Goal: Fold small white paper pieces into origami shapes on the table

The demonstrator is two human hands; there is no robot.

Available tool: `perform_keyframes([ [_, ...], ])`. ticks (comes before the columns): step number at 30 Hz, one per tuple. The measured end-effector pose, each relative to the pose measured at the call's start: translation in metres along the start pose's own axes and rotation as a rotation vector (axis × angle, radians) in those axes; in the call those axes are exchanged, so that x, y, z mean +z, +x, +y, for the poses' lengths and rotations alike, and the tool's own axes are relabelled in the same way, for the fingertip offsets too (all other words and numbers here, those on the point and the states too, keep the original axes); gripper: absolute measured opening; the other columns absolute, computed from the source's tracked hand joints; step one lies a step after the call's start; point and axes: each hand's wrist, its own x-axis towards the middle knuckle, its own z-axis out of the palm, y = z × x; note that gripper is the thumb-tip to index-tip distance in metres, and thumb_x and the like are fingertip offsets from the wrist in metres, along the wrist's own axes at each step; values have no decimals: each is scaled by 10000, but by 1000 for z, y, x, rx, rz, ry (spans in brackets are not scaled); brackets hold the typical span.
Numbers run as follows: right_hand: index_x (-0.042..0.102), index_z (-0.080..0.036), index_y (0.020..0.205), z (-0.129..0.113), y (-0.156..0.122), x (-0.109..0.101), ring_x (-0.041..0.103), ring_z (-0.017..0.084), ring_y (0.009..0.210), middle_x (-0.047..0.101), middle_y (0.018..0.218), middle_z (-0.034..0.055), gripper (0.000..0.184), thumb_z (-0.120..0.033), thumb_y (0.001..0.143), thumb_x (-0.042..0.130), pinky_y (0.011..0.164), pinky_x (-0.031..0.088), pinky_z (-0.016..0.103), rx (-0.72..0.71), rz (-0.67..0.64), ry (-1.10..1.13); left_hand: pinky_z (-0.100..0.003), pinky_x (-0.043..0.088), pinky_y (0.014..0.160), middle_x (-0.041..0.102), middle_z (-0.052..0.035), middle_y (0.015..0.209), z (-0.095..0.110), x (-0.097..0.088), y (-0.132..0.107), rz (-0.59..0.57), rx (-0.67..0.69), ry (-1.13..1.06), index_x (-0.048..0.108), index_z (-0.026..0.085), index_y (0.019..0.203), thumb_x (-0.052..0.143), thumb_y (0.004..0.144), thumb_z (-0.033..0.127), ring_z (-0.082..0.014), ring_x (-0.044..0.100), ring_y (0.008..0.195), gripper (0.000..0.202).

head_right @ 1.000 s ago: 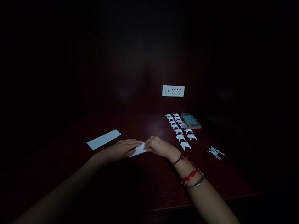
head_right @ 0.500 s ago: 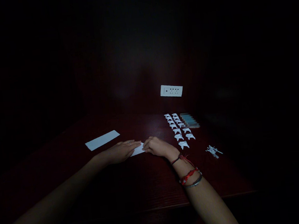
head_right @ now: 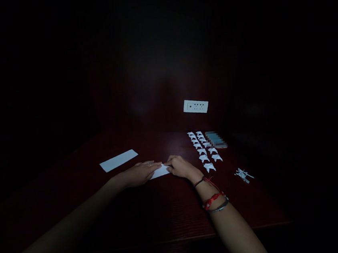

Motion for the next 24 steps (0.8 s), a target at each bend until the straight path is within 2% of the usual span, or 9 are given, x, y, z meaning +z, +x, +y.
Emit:
perform_keyframes([
  [7, 576, -172, 953, -9, 2, -2, 491, 123, 803, 501, 883, 49, 228, -180, 769, 441, 733, 365, 221, 31, -53, -116, -421, 257, 882, 327, -29, 1283, 4, -1, 0, -3, -20, 20, 303, 251, 1233, 283, 826, 209, -246, 290, 1153, 409],
  [14, 594, -146, 823, -20, -3, -15, 535, 156, 802, 562, 889, 80, 188, -217, 748, 437, 673, 382, 226, 205, -144, -285, -427, 263, 867, 344, -32, 1273, 2, -2, 1, 20, -24, 28, 329, 270, 1212, 285, 838, 328, -250, 316, 1128, 381],
  [20, 625, -173, 764, -10, -17, -28, 560, 169, 800, 607, 853, 63, 142, -188, 668, 522, 639, 396, 215, 267, -212, -270, -413, 253, 874, 352, -30, 1267, 3, -2, 0, 31, -29, 26, 333, 265, 1205, 265, 845, 396, -241, 312, 1127, 390],
  [24, 639, -155, 765, -1, -20, -31, 561, 156, 788, 613, 823, 77, 158, -180, 708, 494, 683, 392, 209, 291, -182, -273, -397, 247, 878, 356, -45, 1256, 1, 3, -1, 70, -8, 59, 347, 245, 1189, 278, 842, 407, -239, 317, 1114, 390],
])
